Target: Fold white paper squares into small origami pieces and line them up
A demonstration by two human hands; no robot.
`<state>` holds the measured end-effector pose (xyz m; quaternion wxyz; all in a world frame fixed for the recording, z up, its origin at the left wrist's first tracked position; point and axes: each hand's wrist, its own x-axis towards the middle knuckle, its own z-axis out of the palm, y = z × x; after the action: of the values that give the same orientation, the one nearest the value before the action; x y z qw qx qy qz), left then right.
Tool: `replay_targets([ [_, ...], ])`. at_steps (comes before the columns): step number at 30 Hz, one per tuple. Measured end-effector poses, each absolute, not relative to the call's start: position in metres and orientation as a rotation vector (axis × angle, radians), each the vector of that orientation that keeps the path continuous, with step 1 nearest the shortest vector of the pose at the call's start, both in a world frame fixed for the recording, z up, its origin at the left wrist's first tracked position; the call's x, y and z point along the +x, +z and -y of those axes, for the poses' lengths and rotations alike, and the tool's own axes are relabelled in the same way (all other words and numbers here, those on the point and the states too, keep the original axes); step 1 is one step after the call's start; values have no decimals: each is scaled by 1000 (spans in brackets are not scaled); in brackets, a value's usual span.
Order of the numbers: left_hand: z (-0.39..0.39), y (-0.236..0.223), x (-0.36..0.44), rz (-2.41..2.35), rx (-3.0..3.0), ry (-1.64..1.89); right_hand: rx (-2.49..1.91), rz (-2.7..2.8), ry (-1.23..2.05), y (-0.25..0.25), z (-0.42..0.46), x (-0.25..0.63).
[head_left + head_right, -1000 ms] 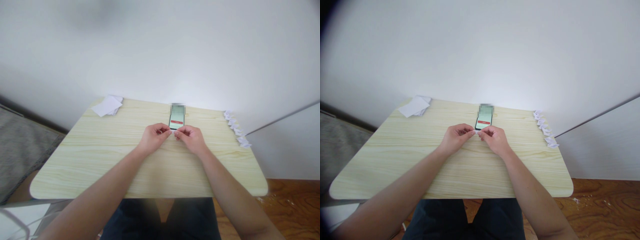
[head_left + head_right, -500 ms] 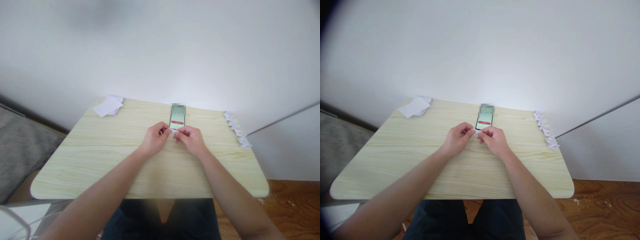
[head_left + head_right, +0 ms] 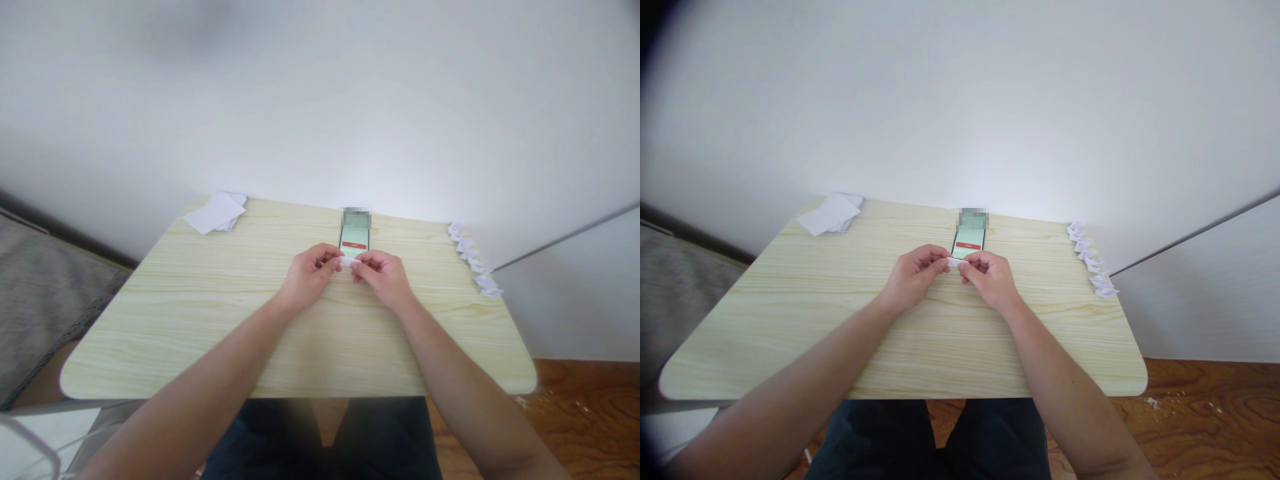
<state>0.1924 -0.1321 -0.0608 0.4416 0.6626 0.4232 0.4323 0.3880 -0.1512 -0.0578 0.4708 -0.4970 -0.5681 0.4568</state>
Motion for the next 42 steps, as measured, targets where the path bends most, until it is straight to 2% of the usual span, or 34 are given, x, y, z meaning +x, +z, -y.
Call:
replay_targets([
  [10,136,-58,197,-972,1614,1101,-1290,1527,1064,-52,156,388],
  [42,132,-60,193,-1029,1582,1142,-1315,1397,1136,-47,150,394],
])
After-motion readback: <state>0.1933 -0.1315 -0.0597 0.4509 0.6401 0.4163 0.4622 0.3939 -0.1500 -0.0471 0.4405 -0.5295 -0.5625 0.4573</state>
